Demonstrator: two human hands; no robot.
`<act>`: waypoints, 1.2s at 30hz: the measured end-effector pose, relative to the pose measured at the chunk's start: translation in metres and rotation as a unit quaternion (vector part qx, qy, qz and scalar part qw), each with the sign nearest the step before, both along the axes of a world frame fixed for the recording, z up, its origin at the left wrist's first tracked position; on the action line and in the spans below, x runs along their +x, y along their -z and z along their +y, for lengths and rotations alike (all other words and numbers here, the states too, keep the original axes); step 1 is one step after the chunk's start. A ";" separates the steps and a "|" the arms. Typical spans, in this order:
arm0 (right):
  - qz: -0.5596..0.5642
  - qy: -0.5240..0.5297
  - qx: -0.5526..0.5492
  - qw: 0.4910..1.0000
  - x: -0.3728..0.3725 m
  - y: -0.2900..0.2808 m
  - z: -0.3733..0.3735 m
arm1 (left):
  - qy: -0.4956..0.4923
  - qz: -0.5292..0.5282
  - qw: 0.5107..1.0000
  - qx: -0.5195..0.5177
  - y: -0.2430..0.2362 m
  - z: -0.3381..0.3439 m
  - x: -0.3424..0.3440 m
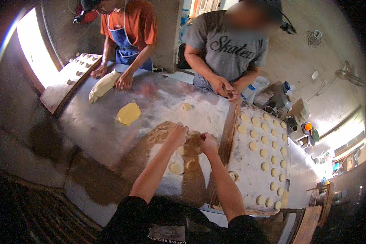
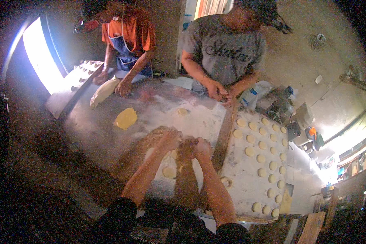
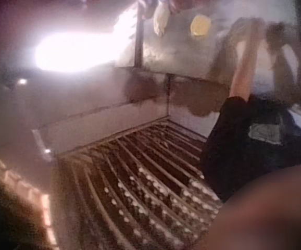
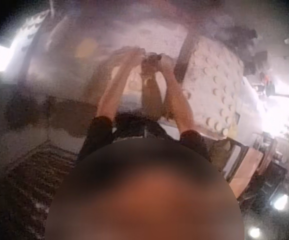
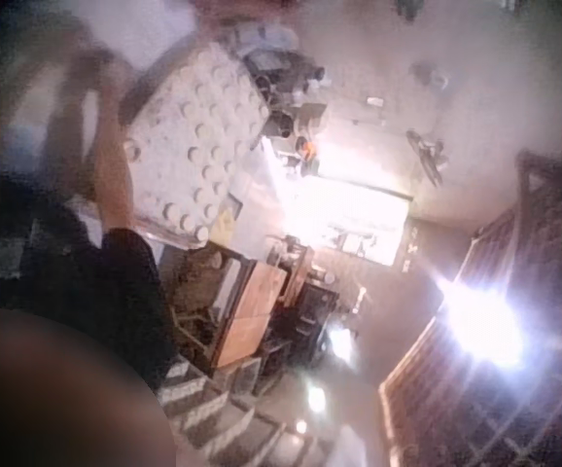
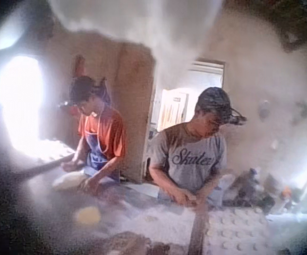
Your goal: The person shapes small dough pieces into rings by hand and places them on a wooden tray. They repeatedly pick up dough, form it into a ring, and arrange it in rows. Finished trays are moved to a multi-tiered wooden rack.
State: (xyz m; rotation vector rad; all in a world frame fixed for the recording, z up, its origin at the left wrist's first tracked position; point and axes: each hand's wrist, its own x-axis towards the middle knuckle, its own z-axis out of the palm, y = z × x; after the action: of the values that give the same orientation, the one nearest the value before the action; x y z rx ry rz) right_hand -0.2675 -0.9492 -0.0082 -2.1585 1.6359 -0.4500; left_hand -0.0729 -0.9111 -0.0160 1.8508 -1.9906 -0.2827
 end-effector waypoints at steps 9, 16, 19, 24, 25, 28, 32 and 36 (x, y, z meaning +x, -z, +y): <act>0.034 -0.118 0.072 0.990 0.022 -0.025 -0.008 | -0.096 0.231 0.967 0.051 -0.006 0.041 -0.010; -0.301 -0.080 0.189 0.931 0.004 -0.077 0.042 | -0.015 0.458 0.887 0.047 -0.046 0.058 -0.012; -0.333 -0.054 0.159 0.928 0.010 -0.086 0.059 | 0.011 0.457 0.890 0.010 -0.070 0.075 -0.010; -0.211 -0.037 -0.177 0.961 0.031 -0.073 0.066 | 0.018 0.350 0.935 -0.055 -0.086 0.084 -0.024; -0.349 -0.062 -0.025 0.935 0.029 -0.070 0.067 | -0.018 0.300 0.949 -0.092 -0.084 0.084 -0.028; -0.577 -0.145 0.279 0.754 0.014 -0.062 0.079 | -0.043 0.319 0.918 -0.233 -0.071 0.088 -0.039; -0.579 -0.079 0.263 0.768 -0.005 -0.064 0.094 | 0.123 0.683 0.709 -0.124 -0.047 0.101 -0.048; -0.488 -0.072 0.142 0.858 -0.010 -0.073 0.110 | -0.010 0.696 0.713 -0.088 -0.032 0.103 -0.068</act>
State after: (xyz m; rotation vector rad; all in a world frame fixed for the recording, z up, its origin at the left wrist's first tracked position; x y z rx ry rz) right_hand -0.2775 -0.8394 0.0646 -1.3999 0.8727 -0.9760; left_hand -0.1410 -0.8081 0.0157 0.8721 -0.8229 -1.0452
